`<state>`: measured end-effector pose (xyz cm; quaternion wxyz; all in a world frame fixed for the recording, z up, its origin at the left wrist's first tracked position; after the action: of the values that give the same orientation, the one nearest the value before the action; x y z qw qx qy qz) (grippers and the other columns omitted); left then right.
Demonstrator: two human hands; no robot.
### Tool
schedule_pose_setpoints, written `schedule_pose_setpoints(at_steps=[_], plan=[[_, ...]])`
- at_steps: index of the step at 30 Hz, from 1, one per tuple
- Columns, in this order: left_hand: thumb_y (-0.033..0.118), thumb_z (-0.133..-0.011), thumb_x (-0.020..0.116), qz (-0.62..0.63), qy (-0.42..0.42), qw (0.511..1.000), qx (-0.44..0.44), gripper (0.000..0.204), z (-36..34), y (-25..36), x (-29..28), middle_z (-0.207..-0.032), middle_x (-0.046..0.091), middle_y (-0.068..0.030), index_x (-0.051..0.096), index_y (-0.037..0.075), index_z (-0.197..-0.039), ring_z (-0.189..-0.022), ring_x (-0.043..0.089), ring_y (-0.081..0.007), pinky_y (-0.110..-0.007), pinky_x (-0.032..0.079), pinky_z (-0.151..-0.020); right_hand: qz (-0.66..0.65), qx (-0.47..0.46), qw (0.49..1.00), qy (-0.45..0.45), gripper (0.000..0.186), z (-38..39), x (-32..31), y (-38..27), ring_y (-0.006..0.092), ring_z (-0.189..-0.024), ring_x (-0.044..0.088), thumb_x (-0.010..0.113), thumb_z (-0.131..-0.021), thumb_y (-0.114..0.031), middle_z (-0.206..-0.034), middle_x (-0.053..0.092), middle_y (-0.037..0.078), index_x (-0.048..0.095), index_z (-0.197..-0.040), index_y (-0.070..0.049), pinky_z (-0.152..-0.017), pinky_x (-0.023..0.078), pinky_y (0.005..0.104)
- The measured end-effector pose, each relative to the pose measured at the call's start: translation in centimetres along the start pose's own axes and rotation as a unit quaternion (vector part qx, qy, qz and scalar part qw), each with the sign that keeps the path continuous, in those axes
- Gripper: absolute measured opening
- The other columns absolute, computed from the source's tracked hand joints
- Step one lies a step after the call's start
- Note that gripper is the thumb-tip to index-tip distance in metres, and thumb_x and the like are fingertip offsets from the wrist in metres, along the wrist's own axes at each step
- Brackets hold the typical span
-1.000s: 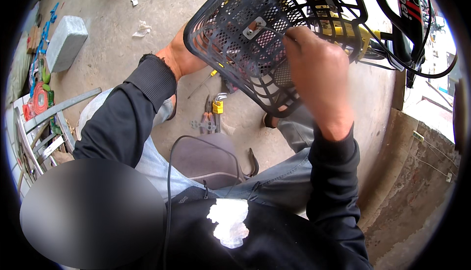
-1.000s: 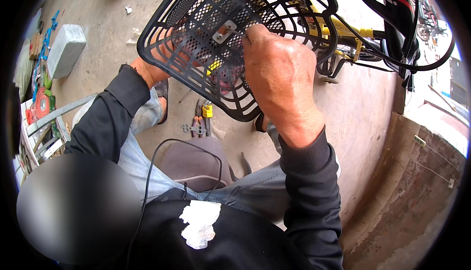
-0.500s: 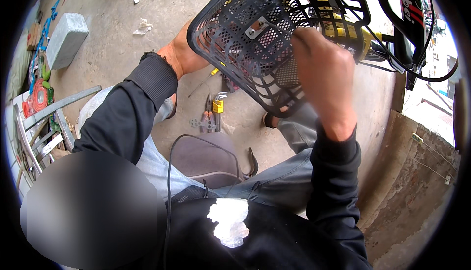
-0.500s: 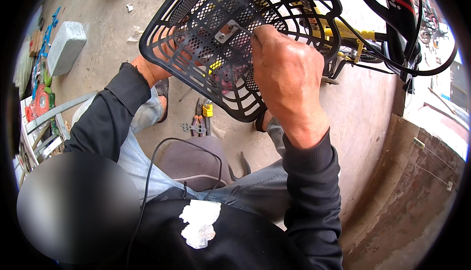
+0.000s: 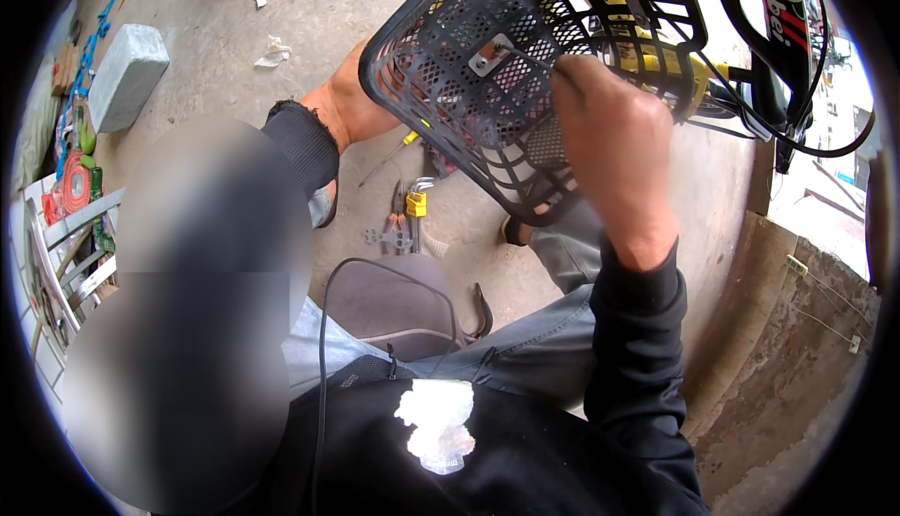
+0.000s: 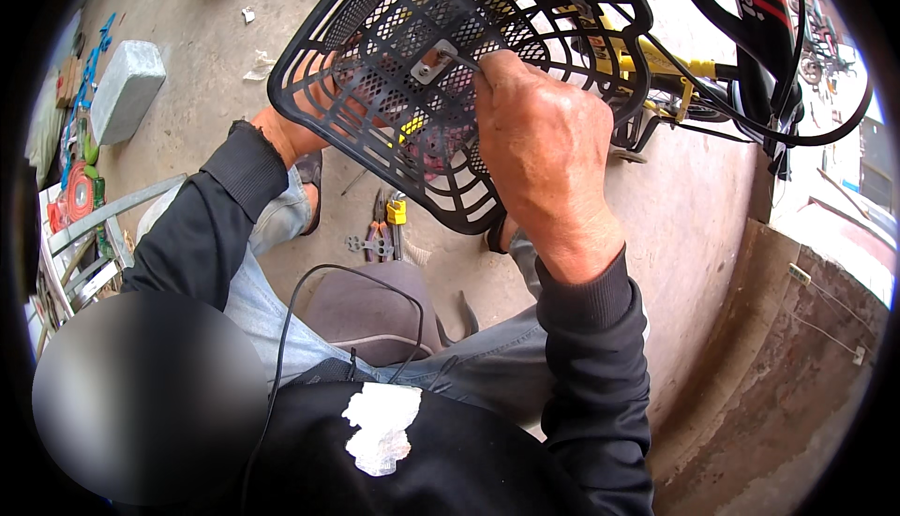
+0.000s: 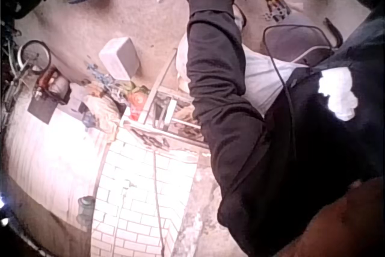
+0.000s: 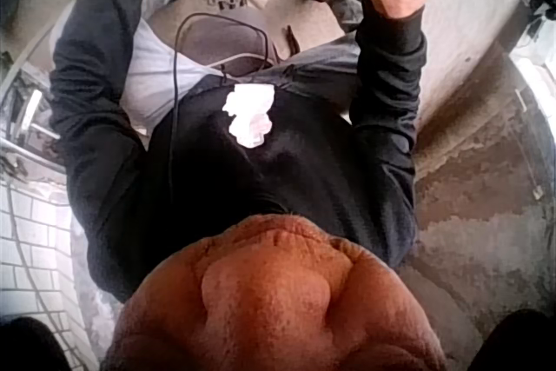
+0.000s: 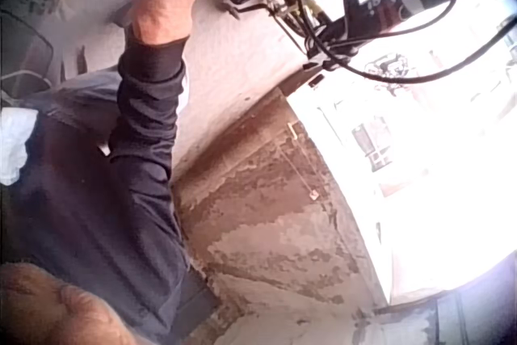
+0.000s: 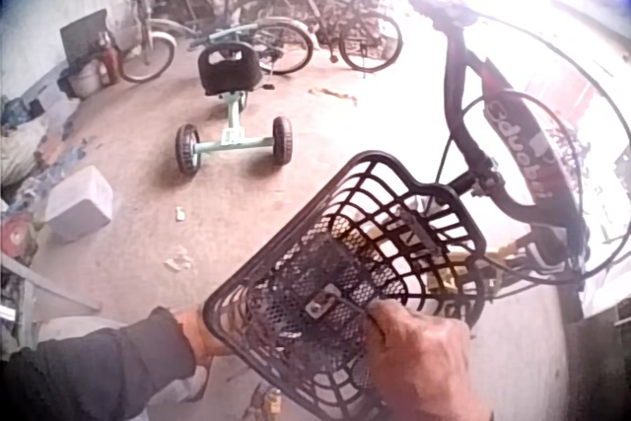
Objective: The person adjusts the brake lever and cable on the handlebar of a yellow bicycle using a screwdriver. They then move to the front basket and use the screwdriver to tighten or adjust the mounting hardware.
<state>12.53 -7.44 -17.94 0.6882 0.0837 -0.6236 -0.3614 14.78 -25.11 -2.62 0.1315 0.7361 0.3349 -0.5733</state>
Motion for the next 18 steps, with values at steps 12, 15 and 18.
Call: schedule_pose_setpoints(at_steps=[12, 15, 18], plan=[[0.031, -0.097, 0.035, 0.013, -0.01, 1.0, -0.004, 0.036, -0.1, -0.06, 0.12, -0.111, 0.061, -0.0036, 0.055, 0.009, -0.117, -0.099, 0.058, -0.014, -0.031, 0.049, -0.087, 0.041, -0.037, 0.998, -0.03, 0.005, -0.35, -0.59, -0.1, 0.0292, -0.062, 0.06, 0.054, -0.076, -0.005, -0.063, 0.056, 0.01, 0.056, -0.071, -0.007, -0.053, 0.045, 0.0374], [0.031, -0.097, 0.035, 0.017, -0.01, 1.0, -0.005, 0.036, -0.04, 0.11, 0.15, -0.111, 0.061, -0.0035, 0.055, 0.009, -0.117, -0.099, 0.058, -0.0139, -0.031, 0.049, -0.087, 0.06, 0.009, 0.996, -0.067, 0.01, -0.47, -0.54, -0.02, 0.0282, -0.065, 0.063, 0.061, -0.081, -0.012, -0.076, 0.065, 0.013, 0.067, -0.087, -0.008, -0.057, 0.048, 0.0346], [0.031, -0.097, 0.035, 0.025, -0.015, 1.0, -0.007, 0.036, -0.01, 0.07, 0.26, -0.112, 0.061, -0.0034, 0.055, 0.009, -0.117, -0.099, 0.058, -0.0139, -0.031, 0.049, -0.087, 0.065, 0.019, 0.994, -0.09, 0.009, -0.38, -0.51, -0.31, 0.029, -0.065, 0.063, 0.06, -0.081, -0.012, -0.075, 0.064, 0.014, 0.067, -0.087, -0.008, -0.056, 0.048, 0.0353]])
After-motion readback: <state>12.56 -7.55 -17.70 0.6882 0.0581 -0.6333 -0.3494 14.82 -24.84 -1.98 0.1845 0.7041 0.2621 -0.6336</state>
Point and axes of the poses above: each hand's wrist, its own z-axis away from the middle knuckle, its own x-axis out of the palm, y = z × x, the point moved 5 cm from there along -z, towards the middle knuckle
